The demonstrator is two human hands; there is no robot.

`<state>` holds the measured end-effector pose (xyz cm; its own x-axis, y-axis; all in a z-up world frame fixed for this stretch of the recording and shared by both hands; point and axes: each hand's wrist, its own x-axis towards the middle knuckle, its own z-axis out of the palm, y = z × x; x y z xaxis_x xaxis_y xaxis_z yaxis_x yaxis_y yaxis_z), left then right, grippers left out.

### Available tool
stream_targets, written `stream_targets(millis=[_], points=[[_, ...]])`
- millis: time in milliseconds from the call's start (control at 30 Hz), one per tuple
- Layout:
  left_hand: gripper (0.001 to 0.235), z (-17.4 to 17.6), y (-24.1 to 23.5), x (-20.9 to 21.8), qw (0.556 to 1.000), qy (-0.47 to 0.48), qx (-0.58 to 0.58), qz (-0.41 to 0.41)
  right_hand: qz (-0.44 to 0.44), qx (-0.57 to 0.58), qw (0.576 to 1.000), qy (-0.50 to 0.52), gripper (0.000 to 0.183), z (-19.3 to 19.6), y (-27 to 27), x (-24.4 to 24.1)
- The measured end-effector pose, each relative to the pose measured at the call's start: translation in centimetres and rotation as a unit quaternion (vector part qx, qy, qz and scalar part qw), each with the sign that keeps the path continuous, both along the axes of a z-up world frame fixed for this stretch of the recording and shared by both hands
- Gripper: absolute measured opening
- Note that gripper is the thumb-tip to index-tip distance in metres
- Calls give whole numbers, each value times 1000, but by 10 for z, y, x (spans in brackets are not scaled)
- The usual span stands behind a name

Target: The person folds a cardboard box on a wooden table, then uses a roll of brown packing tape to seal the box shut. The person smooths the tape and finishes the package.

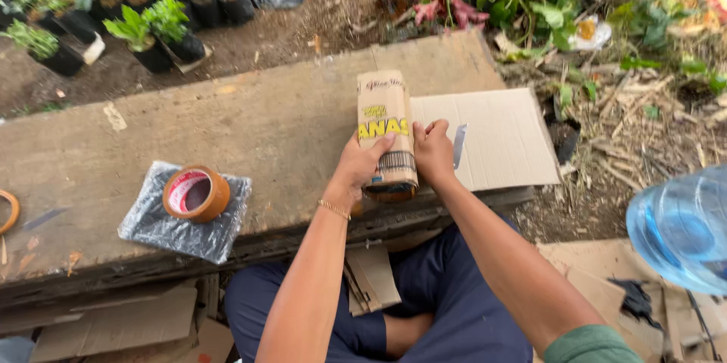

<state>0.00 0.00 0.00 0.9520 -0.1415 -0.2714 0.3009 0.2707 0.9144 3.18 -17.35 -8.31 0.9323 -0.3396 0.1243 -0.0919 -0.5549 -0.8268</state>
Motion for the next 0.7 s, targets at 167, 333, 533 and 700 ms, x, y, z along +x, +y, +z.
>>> stream_targets(millis=[167,333,533,700], points=[[43,6,15,2,997,-20,4,73,29,7,999,-19,40,-1,27,21],[46,6,24,9,994,-14,47,102,63,-4,998,-29,39,6,39,32],[56,7,24,15,994,-17,66,90,87,95,992,-14,39,34,31,20],[90,9,23,14,994,-14,29,107,300,344,888,-48,60,42,43,-13]])
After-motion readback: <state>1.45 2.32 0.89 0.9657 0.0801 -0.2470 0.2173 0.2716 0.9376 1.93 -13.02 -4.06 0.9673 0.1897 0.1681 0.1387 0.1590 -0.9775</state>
